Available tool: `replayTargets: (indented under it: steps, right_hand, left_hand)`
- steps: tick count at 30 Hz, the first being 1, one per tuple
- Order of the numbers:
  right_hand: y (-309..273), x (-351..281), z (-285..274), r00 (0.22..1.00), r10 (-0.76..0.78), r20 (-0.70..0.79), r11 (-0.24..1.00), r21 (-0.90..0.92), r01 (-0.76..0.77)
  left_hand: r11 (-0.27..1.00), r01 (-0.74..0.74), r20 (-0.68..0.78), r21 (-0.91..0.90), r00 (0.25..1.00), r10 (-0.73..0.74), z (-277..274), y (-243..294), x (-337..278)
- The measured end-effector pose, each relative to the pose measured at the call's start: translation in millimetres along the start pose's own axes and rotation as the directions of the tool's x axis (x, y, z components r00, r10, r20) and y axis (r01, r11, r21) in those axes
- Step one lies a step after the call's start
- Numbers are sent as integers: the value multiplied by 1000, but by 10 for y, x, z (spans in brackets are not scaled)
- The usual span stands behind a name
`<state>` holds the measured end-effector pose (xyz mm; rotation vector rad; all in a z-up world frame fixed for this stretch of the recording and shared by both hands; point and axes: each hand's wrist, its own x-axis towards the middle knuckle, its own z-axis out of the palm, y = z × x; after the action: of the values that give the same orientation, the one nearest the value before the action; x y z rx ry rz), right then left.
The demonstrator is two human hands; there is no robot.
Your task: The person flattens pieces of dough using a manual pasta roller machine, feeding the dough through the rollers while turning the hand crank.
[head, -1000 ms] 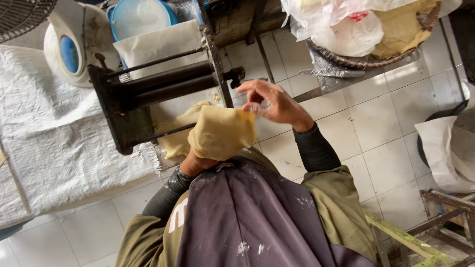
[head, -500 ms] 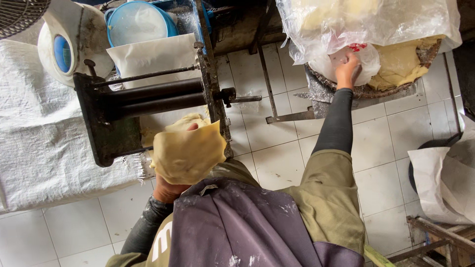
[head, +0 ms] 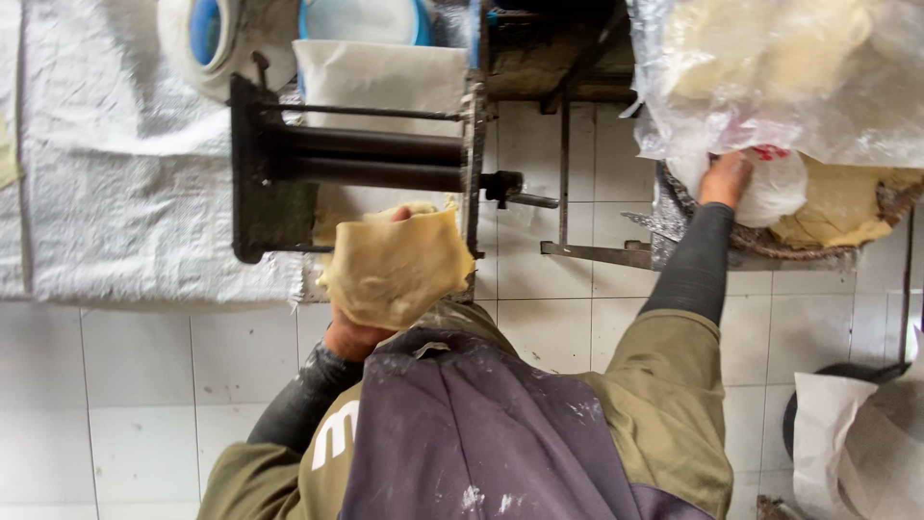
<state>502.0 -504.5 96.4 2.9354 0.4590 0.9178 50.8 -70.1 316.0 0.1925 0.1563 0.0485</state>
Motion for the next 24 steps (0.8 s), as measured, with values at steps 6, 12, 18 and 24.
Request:
replayTargets:
  steps: [6, 12, 18, 24]
  right_hand:
    - [27, 4, -473, 893, 403, 202, 804, 387, -451]
    - [23, -94, -520, 729, 624, 282, 561, 488, -669]
    - [70, -21, -930, 714, 649, 264, 46, 923, -382]
    - [-1619, -334, -2237, 850, 269, 453, -387, 859, -335]
  left_hand:
    - [971, 113, 111, -209, 990, -91, -122, 131, -11]
    - [959, 149, 160, -240, 981, -113, -195, 129, 26]
    - [951, 172, 123, -255, 982, -145, -164, 196, 43]
    - [997, -29, 294, 76, 956, 5, -97, 275, 146]
